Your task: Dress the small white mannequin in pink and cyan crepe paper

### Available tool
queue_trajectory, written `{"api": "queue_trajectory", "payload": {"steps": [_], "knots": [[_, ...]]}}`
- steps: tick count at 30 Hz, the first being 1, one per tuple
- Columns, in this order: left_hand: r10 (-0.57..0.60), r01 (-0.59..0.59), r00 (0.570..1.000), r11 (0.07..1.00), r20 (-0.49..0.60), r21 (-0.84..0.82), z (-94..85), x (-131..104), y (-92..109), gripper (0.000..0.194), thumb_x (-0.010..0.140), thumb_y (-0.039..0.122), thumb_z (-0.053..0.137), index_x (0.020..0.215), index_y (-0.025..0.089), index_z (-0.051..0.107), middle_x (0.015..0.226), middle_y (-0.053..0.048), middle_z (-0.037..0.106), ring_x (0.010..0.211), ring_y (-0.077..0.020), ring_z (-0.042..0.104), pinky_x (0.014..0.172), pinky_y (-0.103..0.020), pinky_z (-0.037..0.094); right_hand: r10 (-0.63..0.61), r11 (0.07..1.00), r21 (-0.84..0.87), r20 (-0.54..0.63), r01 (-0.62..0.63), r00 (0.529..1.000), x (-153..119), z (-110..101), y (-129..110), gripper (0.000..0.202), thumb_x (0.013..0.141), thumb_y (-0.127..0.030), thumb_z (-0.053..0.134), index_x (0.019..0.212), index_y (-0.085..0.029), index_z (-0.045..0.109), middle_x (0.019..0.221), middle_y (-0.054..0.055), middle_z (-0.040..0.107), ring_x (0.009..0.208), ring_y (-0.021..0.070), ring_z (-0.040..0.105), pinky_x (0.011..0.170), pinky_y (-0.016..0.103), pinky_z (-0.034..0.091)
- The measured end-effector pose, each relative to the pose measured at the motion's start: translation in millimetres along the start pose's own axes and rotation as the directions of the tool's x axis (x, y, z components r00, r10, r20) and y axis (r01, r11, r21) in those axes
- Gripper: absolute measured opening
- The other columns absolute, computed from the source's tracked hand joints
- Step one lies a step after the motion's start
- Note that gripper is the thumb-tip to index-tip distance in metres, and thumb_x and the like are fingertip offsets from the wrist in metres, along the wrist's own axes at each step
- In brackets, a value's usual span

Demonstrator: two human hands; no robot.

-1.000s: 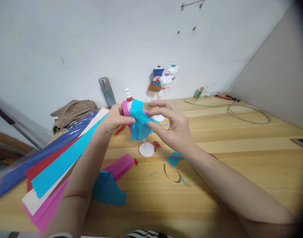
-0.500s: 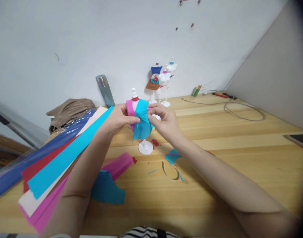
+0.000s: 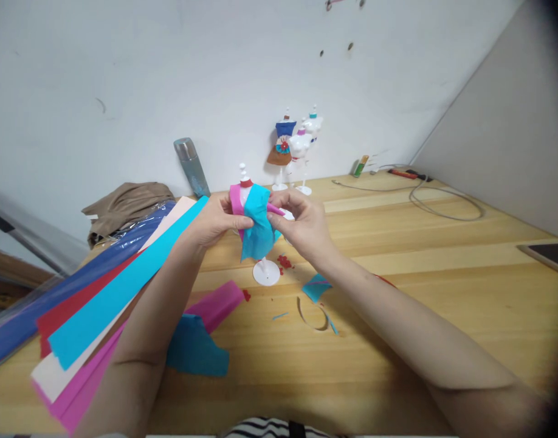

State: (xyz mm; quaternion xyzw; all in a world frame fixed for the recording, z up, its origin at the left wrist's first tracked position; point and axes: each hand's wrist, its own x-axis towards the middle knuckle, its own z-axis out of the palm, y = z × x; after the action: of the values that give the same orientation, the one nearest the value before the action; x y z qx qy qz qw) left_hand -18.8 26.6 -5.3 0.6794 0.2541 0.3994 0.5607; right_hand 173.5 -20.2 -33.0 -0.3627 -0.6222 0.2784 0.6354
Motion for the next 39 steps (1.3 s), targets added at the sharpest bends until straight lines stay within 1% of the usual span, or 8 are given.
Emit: {"api": "queue_trajectory", "payload": {"steps": [3, 9, 18, 21, 23, 30, 36, 39], "knots": [[-0.016, 0.017, 1.000, 1.000, -0.020, 0.007, 2.0, 0, 1, 0.041, 0.053, 0.036, 0.098, 0.085, 0.016, 0.082, 0.080, -0.005, 0.081, 0.075, -0.0216, 0.076, 0.072, -0.031, 0.060, -0.071, 0.996, -0.046, -0.023, 0.070, 0.997, -2, -1, -6, 0.017, 0.078, -0.027, 0.073, 0.071, -0.026, 0.057, 0.085, 0.002, 0.067, 0.090, 0.0230, 0.065, 0.094, 0.044, 0.051], [-0.034, 0.035, 0.999, 0.999, -0.042, 0.014, 4.6, 0, 3, 0.041, 0.051, 0.033, 0.097, 0.083, 0.015, 0.079, 0.081, -0.006, 0.080, 0.074, -0.0216, 0.075, 0.070, -0.031, 0.059, -0.075, 0.997, -0.006, -0.002, 0.075, 0.997, -1, -3, -4, 0.017, 0.076, -0.027, 0.074, 0.068, -0.027, 0.059, 0.084, 0.002, 0.069, 0.093, 0.0247, 0.067, 0.097, 0.047, 0.053], [-0.043, 0.039, 0.995, 0.998, -0.094, -0.038, 3.6, 1, -1, 0.042, 0.050, 0.032, 0.098, 0.085, 0.016, 0.081, 0.081, -0.005, 0.081, 0.069, -0.0194, 0.073, 0.064, -0.029, 0.057, -0.209, 0.978, 0.025, 0.171, 0.208, 0.963, 7, -20, -10, 0.015, 0.073, -0.020, 0.070, 0.071, -0.034, 0.076, 0.087, 0.000, 0.078, 0.106, 0.0292, 0.071, 0.110, 0.057, 0.050], [-0.040, 0.033, 0.992, 0.998, -0.120, -0.053, 7.1, 2, 1, 0.045, 0.048, 0.033, 0.099, 0.084, 0.015, 0.081, 0.083, -0.005, 0.082, 0.073, -0.0206, 0.075, 0.069, -0.030, 0.060, -0.164, 0.985, -0.001, 0.277, 0.171, 0.947, 12, -29, -16, 0.010, 0.076, -0.028, 0.072, 0.070, -0.035, 0.076, 0.092, 0.001, 0.079, 0.111, 0.0298, 0.071, 0.110, 0.056, 0.049], [-0.018, 0.014, 0.987, 0.999, -0.159, -0.029, 13.7, 1, 4, 0.044, 0.048, 0.034, 0.099, 0.083, 0.015, 0.080, 0.083, -0.005, 0.082, 0.075, -0.0204, 0.075, 0.073, -0.031, 0.060, -0.124, 0.990, -0.026, 0.278, 0.137, 0.952, 13, -31, -19, 0.011, 0.079, -0.038, 0.074, 0.070, -0.033, 0.076, 0.093, 0.002, 0.078, 0.108, 0.0304, 0.071, 0.106, 0.055, 0.050], [0.121, -0.037, 0.941, 0.965, -0.316, 0.259, 41.6, -1, 2, 0.046, 0.059, 0.043, 0.095, 0.088, 0.013, 0.076, 0.085, -0.007, 0.080, 0.082, -0.0221, 0.074, 0.078, -0.033, 0.059, 0.076, 0.979, -0.195, 0.075, -0.060, 0.994, 6, -22, -25, 0.028, 0.076, -0.052, 0.079, 0.072, -0.026, 0.070, 0.083, 0.004, 0.076, 0.090, 0.0301, 0.071, 0.089, 0.051, 0.054], [0.203, -0.067, 0.924, 0.920, -0.325, 0.386, 41.9, 0, -1, 0.041, 0.061, 0.043, 0.094, 0.082, 0.014, 0.074, 0.085, -0.007, 0.081, 0.088, -0.0247, 0.075, 0.077, -0.032, 0.059, 0.087, 0.972, -0.225, 0.097, -0.063, 0.992, 4, -23, -28, 0.028, 0.073, -0.054, 0.083, 0.076, -0.028, 0.073, 0.087, 0.004, 0.078, 0.092, 0.0307, 0.072, 0.096, 0.053, 0.056], [0.167, -0.070, 0.940, 0.948, -0.299, 0.310, 38.2, 0, 3, 0.042, 0.060, 0.041, 0.095, 0.085, 0.014, 0.075, 0.086, -0.007, 0.081, 0.087, -0.0247, 0.076, 0.077, -0.033, 0.061, 0.116, 0.987, -0.136, 0.186, -0.091, 0.976, 7, -26, -24, 0.031, 0.070, -0.056, 0.086, 0.077, -0.029, 0.073, 0.090, 0.003, 0.079, 0.096, 0.0316, 0.073, 0.098, 0.055, 0.056]]}}
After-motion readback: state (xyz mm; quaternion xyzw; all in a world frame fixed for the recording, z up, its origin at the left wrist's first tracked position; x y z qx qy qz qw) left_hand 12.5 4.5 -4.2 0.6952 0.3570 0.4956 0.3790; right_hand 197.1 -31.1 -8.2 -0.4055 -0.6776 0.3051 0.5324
